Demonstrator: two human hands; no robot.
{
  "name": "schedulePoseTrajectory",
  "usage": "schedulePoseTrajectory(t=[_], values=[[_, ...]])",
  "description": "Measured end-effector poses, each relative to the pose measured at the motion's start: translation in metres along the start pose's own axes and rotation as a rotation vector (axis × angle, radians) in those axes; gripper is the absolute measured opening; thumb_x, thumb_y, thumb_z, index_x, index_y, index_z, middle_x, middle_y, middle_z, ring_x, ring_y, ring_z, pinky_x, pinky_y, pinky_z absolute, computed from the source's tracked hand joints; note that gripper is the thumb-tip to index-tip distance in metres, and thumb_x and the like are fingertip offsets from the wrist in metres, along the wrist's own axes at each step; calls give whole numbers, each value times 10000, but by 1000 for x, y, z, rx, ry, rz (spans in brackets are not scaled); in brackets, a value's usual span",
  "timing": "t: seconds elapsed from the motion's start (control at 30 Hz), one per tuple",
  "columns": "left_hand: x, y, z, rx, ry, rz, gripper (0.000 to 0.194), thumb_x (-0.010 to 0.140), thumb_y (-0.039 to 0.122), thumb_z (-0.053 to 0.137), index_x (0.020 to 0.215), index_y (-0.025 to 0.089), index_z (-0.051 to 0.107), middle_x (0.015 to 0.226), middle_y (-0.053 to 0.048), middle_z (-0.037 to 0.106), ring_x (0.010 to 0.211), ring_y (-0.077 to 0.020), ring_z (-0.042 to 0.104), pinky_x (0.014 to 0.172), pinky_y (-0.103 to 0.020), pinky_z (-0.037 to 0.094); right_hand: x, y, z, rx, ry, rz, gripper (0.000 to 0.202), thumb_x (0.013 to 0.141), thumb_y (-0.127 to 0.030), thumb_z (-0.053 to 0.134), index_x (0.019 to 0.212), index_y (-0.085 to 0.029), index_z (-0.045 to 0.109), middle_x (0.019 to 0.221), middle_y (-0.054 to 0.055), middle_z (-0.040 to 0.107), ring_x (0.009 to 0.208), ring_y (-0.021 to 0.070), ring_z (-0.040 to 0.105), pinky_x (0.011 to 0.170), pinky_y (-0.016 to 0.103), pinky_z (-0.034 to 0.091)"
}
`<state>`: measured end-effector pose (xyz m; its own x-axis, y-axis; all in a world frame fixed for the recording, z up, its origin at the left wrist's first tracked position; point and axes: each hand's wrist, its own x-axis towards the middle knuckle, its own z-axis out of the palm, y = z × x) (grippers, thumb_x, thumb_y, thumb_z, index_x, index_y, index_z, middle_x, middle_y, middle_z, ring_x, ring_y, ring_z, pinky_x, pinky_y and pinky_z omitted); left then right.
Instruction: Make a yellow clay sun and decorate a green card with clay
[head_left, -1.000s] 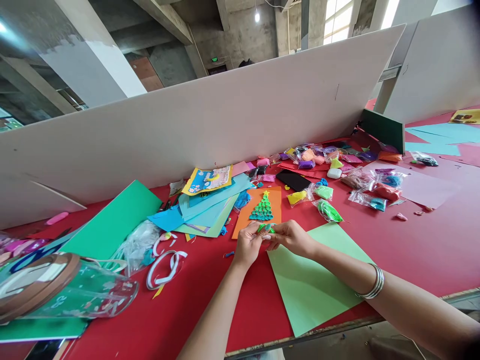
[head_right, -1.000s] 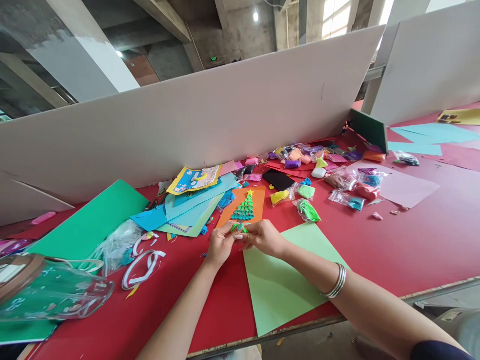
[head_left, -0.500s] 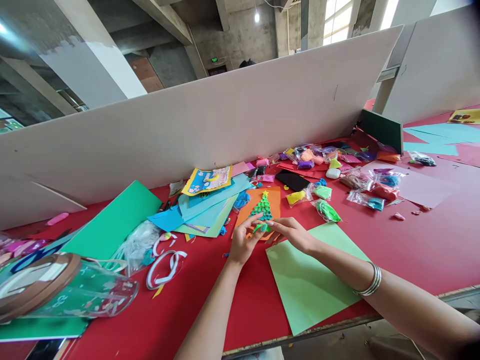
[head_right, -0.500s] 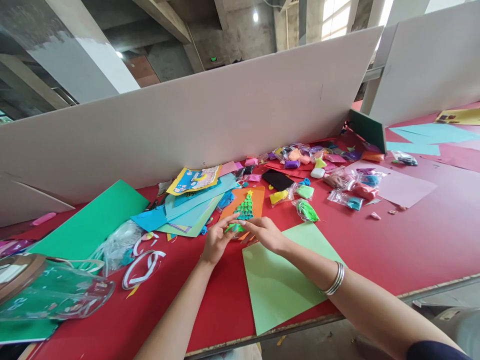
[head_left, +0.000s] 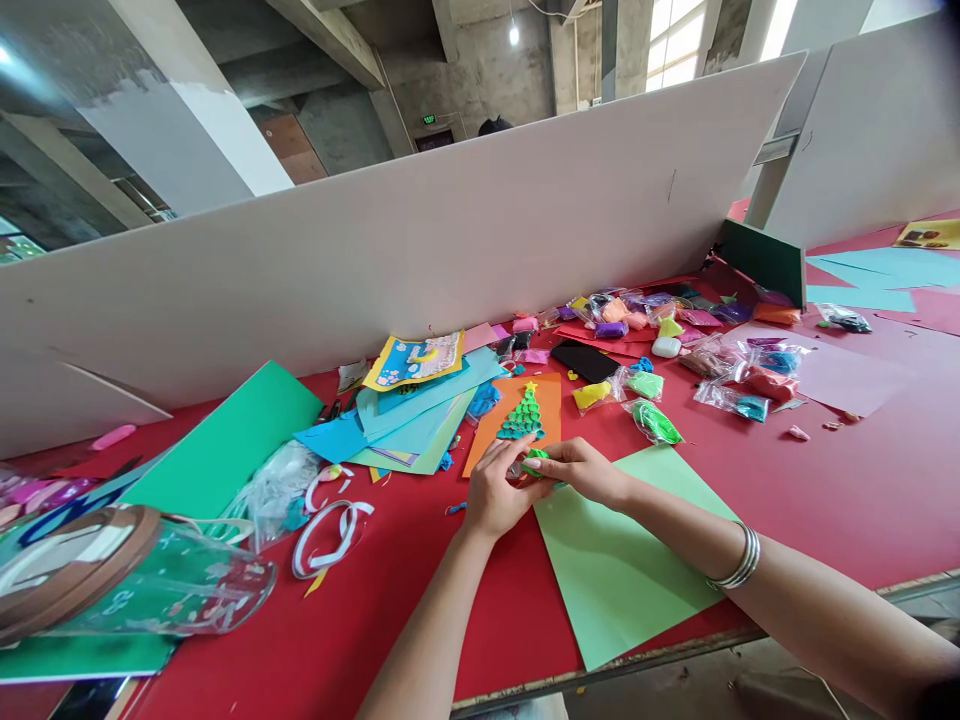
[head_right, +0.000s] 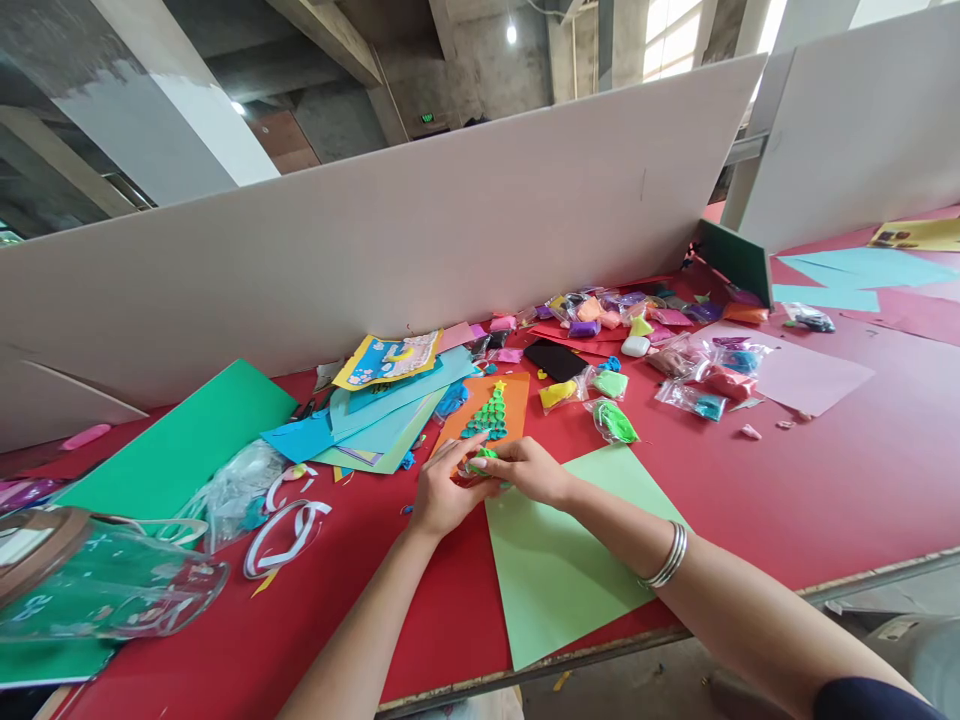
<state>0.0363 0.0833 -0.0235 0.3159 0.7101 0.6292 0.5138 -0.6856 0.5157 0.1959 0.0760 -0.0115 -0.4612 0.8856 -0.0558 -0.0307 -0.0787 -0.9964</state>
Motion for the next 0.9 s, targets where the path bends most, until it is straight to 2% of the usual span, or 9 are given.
schedulePoseTrajectory(t=[0.1, 0.2, 0.37, 0.47, 0.63, 0.73, 0.83, 0.9], values=[[0, 1, 0, 6, -30, 39, 360, 776, 454, 617, 1019, 193, 667, 846, -84, 684, 787, -195, 605, 706, -296, 487, 1, 0, -2, 62, 14, 26, 552, 622, -631, 663, 771, -100, 695, 684, 48, 674, 646, 156, 630, 662, 284, 508], [0, 0, 1, 35, -53, 55, 320, 856, 432, 507, 907, 177, 693, 752, -82, 675, 720, -182, 588, 654, -279, 472, 2, 0, -3, 133, 22, 84, 573, 585, -659, 670, 705, -99, 679, 641, 68, 676, 612, 178, 650, 645, 299, 515], [1, -2, 1, 37, -18, 26, 309, 880, 369, 465, 824, 171, 695, 665, -68, 651, 653, -168, 580, 605, -254, 448, 4, 0, -3, 107, 66, 107, 592, 614, -699, 610, 612, -107, 634, 565, 78, 661, 521, 163, 628, 557, 271, 487], [2, -4, -3, 2, 40, -83, 312, 862, 395, 479, 804, 175, 692, 672, -65, 654, 640, -163, 581, 602, -245, 439, 3, -2, -3, 107, 102, 57, 532, 647, -645, 614, 582, -117, 606, 547, 74, 652, 493, 150, 609, 540, 266, 479], [2, -13, -7, -86, 211, -447, 368, 756, 525, 572, 708, 173, 667, 562, -21, 611, 536, -136, 534, 528, -222, 408, 1, -6, -6, 192, 172, -27, 368, 701, -487, 602, 636, -125, 605, 577, 69, 659, 493, 159, 608, 557, 286, 483], [3, -19, -7, -190, 258, -558, 422, 765, 563, 549, 788, 166, 691, 666, -44, 662, 608, -149, 578, 560, -226, 436, 1, -6, -8, 228, 160, -14, 383, 726, -489, 563, 664, -115, 620, 643, 93, 680, 513, 163, 616, 588, 296, 489], [3, -18, -5, -306, 196, -445, 473, 785, 560, 536, 1041, 184, 664, 934, -85, 683, 823, -183, 620, 652, -241, 477, 0, -6, -6, 179, 113, 13, 502, 749, -593, 522, 694, -107, 634, 690, 107, 685, 572, 178, 635, 634, 312, 496], [2, -13, -3, -291, 99, -310, 494, 783, 528, 565, 1149, 200, 612, 993, -91, 667, 888, -192, 611, 683, -250, 488, -1, -6, -3, 121, 39, 25, 585, 747, -661, 493, 732, -97, 646, 699, 108, 679, 627, 195, 647, 674, 333, 499]])
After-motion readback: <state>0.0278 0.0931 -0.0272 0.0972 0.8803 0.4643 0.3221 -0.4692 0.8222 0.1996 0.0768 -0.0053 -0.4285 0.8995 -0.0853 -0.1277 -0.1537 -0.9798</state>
